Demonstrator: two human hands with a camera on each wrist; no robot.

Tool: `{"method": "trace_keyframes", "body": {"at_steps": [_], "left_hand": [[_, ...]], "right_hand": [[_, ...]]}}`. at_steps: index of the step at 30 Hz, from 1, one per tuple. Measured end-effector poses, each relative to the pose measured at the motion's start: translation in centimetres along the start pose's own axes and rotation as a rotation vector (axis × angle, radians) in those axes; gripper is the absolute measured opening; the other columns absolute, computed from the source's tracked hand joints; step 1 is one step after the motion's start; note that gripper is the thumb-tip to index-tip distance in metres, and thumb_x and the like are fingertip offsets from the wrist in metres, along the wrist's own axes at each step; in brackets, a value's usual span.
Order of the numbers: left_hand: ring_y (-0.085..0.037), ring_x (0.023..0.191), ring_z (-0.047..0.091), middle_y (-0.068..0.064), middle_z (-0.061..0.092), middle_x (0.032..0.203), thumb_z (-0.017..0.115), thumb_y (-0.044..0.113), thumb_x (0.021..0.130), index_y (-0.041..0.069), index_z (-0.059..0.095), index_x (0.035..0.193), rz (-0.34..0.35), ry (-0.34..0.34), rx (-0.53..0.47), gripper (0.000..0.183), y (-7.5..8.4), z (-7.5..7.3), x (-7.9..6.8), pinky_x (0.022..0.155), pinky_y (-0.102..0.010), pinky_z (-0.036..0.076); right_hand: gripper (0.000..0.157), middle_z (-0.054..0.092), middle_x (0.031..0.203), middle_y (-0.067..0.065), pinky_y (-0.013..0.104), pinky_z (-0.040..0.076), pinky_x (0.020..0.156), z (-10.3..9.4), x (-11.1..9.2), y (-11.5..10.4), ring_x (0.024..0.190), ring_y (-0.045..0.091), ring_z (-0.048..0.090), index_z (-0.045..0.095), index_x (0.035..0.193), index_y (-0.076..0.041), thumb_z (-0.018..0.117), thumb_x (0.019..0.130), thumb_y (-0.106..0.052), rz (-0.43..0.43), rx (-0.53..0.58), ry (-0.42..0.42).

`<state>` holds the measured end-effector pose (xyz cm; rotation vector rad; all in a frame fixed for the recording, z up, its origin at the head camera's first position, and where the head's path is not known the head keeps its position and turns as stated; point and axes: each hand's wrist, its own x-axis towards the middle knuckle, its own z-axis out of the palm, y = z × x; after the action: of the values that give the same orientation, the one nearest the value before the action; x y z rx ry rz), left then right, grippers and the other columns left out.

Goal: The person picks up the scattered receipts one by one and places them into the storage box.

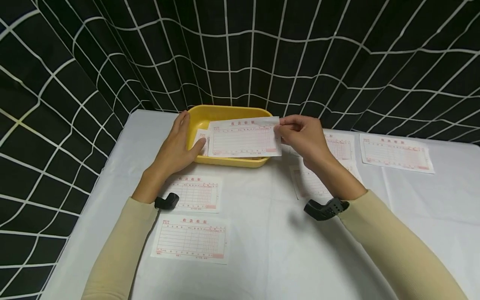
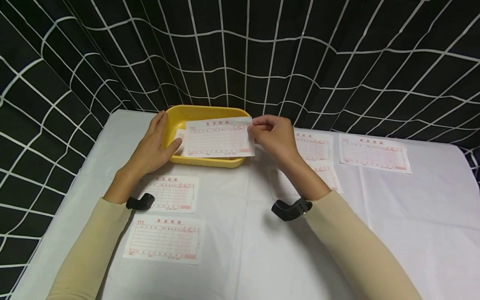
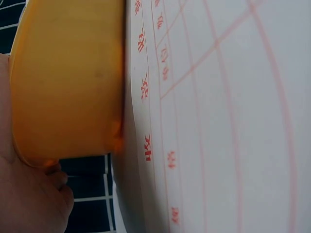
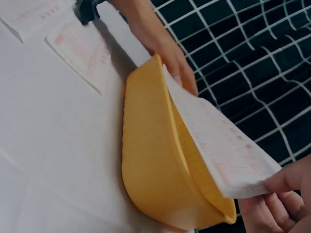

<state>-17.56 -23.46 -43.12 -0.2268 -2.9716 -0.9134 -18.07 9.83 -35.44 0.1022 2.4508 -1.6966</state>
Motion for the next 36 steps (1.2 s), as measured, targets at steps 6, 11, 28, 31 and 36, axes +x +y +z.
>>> {"method": "trace_keyframes", "body": {"at_steps": [6, 11, 28, 31, 36], "left_hand": [[-0.032, 0.166, 0.018, -0.011, 0.008, 0.180, 0.055, 0.050, 0.103, 0.005, 0.010, 0.170, 0.002, 0.001, -0.001, 0.093, -0.1, 0.1, 0.0, 0.133, -0.054, 0.026], [-0.034, 0.165, 0.022, -0.012, 0.008, 0.180, 0.055, 0.048, 0.103, 0.004, 0.010, 0.170, 0.014, -0.002, 0.003, 0.092, 0.0, 0.0, 0.0, 0.131, -0.054, 0.029], [-0.033, 0.165, 0.022, -0.009, 0.008, 0.180, 0.054, 0.049, 0.103, 0.007, 0.010, 0.171, -0.005, -0.011, 0.004, 0.092, 0.0, 0.0, 0.0, 0.131, -0.055, 0.029], [-0.033, 0.166, 0.021, -0.009, 0.007, 0.180, 0.055, 0.049, 0.103, 0.007, 0.009, 0.171, -0.008, -0.014, 0.005, 0.092, 0.0, 0.0, 0.0, 0.131, -0.055, 0.028], [-0.032, 0.166, 0.020, -0.010, 0.008, 0.180, 0.055, 0.048, 0.103, 0.006, 0.009, 0.171, 0.001, -0.007, 0.002, 0.092, 0.1, 0.0, -0.1, 0.132, -0.054, 0.028]], "right_hand": [[0.023, 0.079, 0.097, 0.012, 0.023, 0.064, 0.073, 1.6, 1.4, -0.5, 0.075, 0.005, 0.073, 0.076, 0.113, 0.004, 0.073, 0.097, -0.012, -0.038, -0.054, -0.001], [0.019, 0.073, 0.092, 0.011, 0.027, 0.065, 0.074, 2.8, 2.5, -0.7, 0.072, 0.010, 0.072, 0.075, 0.109, 0.006, 0.072, 0.096, -0.008, -0.062, -0.077, -0.015], [0.027, 0.075, 0.108, 0.019, 0.028, 0.063, 0.079, 6.6, 5.4, -1.2, 0.092, 0.026, 0.073, 0.074, 0.117, 0.004, 0.069, 0.098, -0.014, -0.147, -0.324, 0.072], [0.042, 0.073, 0.130, 0.020, 0.039, 0.060, 0.103, 6.6, 5.2, -2.0, 0.118, 0.030, 0.070, 0.067, 0.135, 0.003, 0.067, 0.101, -0.022, -0.160, -0.334, 0.047], [0.051, 0.060, 0.153, 0.018, 0.043, 0.047, 0.121, 5.8, 4.1, -2.9, 0.143, 0.032, 0.059, 0.057, 0.148, 0.000, 0.063, 0.103, -0.024, -0.223, -0.305, -0.028]]}}
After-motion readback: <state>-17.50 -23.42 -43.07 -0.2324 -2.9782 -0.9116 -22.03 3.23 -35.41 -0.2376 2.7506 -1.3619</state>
